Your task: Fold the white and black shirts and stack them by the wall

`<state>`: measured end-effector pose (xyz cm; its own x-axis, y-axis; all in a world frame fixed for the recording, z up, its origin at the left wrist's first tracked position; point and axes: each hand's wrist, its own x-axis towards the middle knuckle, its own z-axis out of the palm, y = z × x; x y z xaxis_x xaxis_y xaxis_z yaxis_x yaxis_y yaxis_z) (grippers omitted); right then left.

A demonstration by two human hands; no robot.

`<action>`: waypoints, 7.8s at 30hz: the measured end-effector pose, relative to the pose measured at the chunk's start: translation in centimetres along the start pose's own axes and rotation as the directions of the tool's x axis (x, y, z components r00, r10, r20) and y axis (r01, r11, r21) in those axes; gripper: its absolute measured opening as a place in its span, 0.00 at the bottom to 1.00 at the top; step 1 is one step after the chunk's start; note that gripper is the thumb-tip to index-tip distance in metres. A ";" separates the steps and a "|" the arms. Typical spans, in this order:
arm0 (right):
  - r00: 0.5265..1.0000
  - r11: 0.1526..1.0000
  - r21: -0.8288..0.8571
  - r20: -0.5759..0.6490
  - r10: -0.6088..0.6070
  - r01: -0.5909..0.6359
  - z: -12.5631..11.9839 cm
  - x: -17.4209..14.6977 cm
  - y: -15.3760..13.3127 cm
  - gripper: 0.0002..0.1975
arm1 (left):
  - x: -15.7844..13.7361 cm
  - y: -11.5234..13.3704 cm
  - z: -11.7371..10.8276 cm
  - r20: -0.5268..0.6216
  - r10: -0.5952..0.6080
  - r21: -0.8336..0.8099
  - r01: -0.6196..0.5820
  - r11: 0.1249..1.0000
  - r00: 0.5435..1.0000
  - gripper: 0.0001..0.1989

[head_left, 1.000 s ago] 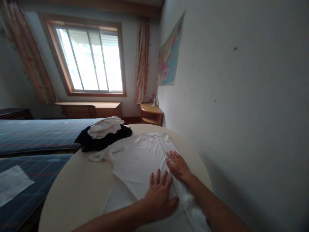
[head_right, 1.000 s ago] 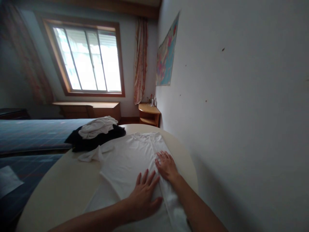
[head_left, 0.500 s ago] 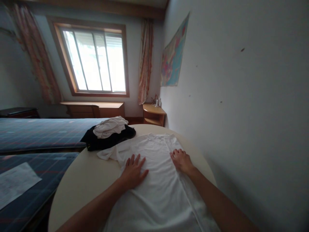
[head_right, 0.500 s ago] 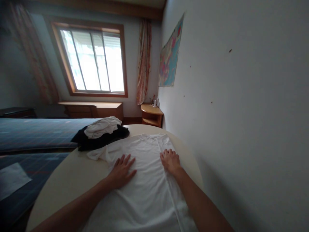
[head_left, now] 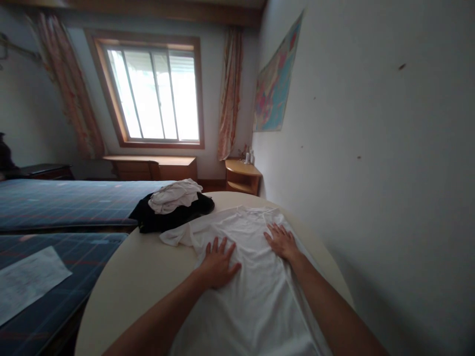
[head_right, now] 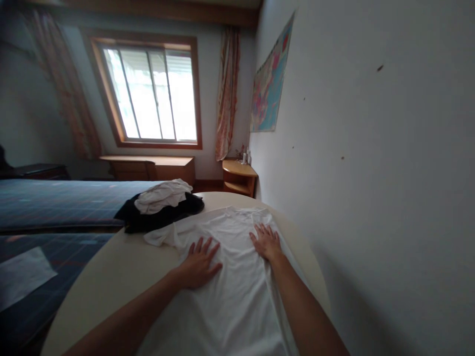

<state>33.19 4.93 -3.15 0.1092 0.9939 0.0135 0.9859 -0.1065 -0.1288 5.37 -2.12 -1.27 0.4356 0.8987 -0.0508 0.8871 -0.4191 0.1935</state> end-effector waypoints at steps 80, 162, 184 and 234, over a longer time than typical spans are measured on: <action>0.982 0.980 0.069 -0.023 -0.185 0.187 0.9 -2.1 -7.0 0.30 | -3.1 -15.0 -4.2 -0.553 -0.650 -0.508 0.407 0.759 0.522 0.20; 0.972 0.432 0.901 0.067 -0.227 0.039 -5.6 0.0 -16.4 0.14 | -4.8 -4.1 -5.4 -0.316 -0.323 -0.158 0.287 0.945 0.892 0.16; 0.994 0.616 0.786 0.103 -0.046 -0.053 -1.7 -3.1 -6.7 0.13 | -4.9 -4.0 -3.9 -0.187 0.243 -0.266 -0.287 0.920 0.952 0.18; 0.987 0.980 0.127 -0.070 -0.147 0.155 -0.8 4.3 -19.0 0.18 | -3.8 -7.2 -3.1 -0.167 0.093 -0.250 -0.134 0.959 0.982 0.26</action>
<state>15.06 11.24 0.19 -0.0284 0.9944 0.1019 0.9667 0.0533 -0.2503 -3.13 -2.12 0.60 0.4849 0.8646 0.1316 0.7546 -0.4897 0.4368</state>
